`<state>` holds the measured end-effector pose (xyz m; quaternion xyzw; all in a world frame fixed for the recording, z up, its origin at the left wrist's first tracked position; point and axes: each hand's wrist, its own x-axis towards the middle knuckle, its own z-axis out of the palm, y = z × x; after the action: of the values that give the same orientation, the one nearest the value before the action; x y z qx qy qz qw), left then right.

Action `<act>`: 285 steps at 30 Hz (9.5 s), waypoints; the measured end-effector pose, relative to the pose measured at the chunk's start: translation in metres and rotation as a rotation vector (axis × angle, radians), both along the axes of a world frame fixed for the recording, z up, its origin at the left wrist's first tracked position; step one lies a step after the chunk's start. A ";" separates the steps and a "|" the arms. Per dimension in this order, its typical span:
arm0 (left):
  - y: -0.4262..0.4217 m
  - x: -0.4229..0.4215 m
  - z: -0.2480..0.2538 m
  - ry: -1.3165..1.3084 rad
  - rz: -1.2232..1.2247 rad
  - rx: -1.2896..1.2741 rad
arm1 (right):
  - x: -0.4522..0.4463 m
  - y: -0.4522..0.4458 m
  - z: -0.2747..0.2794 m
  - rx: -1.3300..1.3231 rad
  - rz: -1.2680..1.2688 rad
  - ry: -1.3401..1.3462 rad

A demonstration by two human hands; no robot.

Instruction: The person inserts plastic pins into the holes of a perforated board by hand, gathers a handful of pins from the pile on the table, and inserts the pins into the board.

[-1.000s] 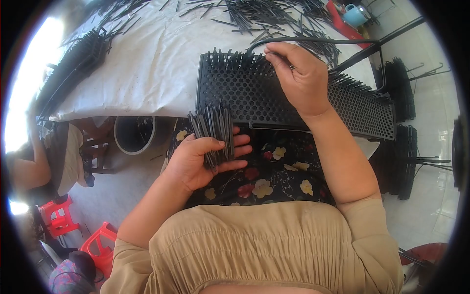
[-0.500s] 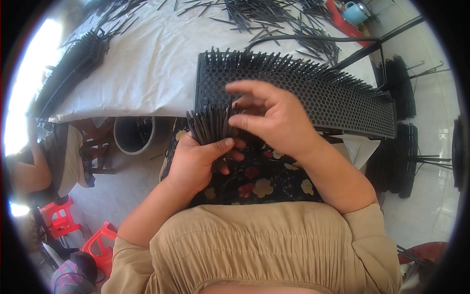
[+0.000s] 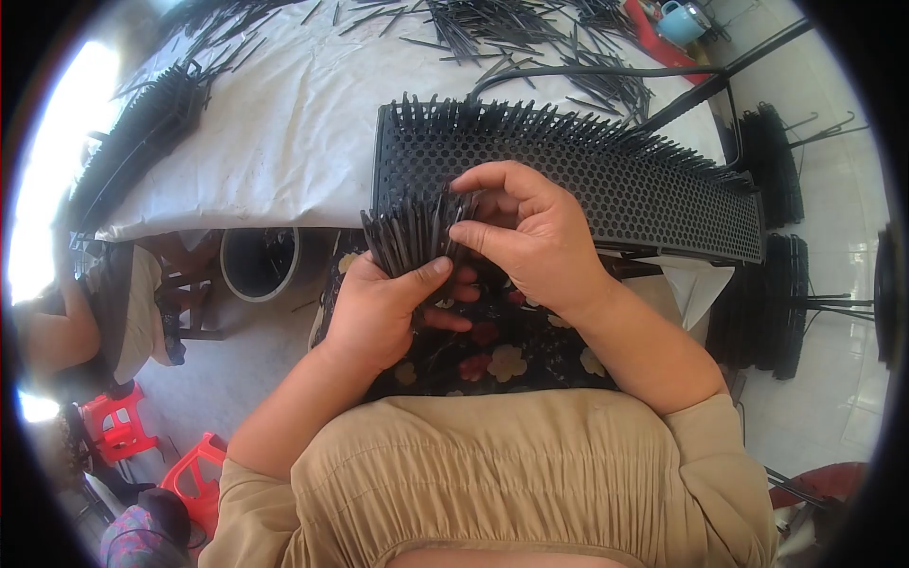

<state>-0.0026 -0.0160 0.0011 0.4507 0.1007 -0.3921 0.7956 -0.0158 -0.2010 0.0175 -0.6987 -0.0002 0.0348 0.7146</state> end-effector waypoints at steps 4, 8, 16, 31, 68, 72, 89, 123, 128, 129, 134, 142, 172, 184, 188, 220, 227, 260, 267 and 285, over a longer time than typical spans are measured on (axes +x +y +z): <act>0.000 0.001 -0.006 -0.128 -0.008 0.061 | 0.000 0.005 -0.001 -0.010 -0.077 -0.012; -0.005 0.001 -0.002 -0.176 0.028 0.106 | -0.001 0.004 0.003 0.065 -0.096 0.078; -0.003 0.000 -0.007 -0.198 -0.022 0.168 | 0.000 0.002 -0.004 0.042 -0.059 0.059; -0.003 -0.006 -0.003 -0.230 -0.006 0.141 | -0.005 0.002 0.004 -0.019 -0.031 0.024; 0.007 0.004 -0.012 0.249 -0.062 -0.160 | 0.052 -0.080 -0.009 -0.185 -0.417 -0.511; 0.002 0.002 -0.010 0.227 -0.058 -0.119 | 0.054 -0.082 -0.008 -0.132 -0.382 -0.496; 0.004 0.001 -0.010 0.149 -0.062 -0.043 | 0.075 -0.078 0.005 -0.935 -0.280 -0.820; -0.002 -0.007 -0.022 -0.153 0.011 0.170 | 0.064 -0.050 -0.005 -1.423 -0.326 -0.607; 0.001 -0.008 -0.019 -0.231 0.048 0.093 | 0.018 -0.021 0.010 -0.676 -0.261 -0.476; 0.001 -0.009 -0.020 -0.257 0.035 0.063 | 0.010 -0.013 0.009 -0.360 -0.149 -0.263; 0.001 -0.008 -0.015 -0.166 -0.007 -0.090 | 0.007 -0.019 0.011 0.025 0.083 0.046; 0.002 -0.011 -0.012 -0.399 -0.118 0.234 | -0.007 -0.007 0.002 0.032 -0.059 0.106; 0.007 0.004 0.000 0.008 -0.182 0.130 | 0.024 -0.083 0.009 -0.324 -0.521 -0.475; 0.005 0.004 0.000 0.157 -0.132 -0.057 | 0.045 -0.097 -0.003 -0.752 -0.436 -0.694; 0.007 0.006 -0.007 0.150 -0.145 -0.015 | 0.055 -0.106 -0.002 -1.118 -0.293 -0.840; -0.003 0.008 -0.005 0.137 -0.168 0.099 | 0.024 -0.117 -0.006 -0.755 -0.562 -0.793; -0.005 0.006 0.001 0.200 -0.123 -0.020 | 0.032 -0.114 -0.008 -0.825 -0.487 -0.798; -0.018 0.003 0.010 -0.124 -0.236 0.160 | -0.006 -0.044 0.014 0.035 -0.197 -0.059; -0.009 0.011 -0.011 0.134 -0.192 0.074 | 0.019 -0.109 -0.004 -0.508 -0.567 -0.659; -0.012 0.001 -0.013 -0.023 -0.088 0.190 | 0.040 -0.104 0.001 -1.162 -0.405 -0.931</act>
<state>-0.0012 -0.0284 -0.0120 0.5326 0.1084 -0.4101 0.7324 0.0242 -0.3051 0.0189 -0.8908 -0.1545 -0.3995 0.1517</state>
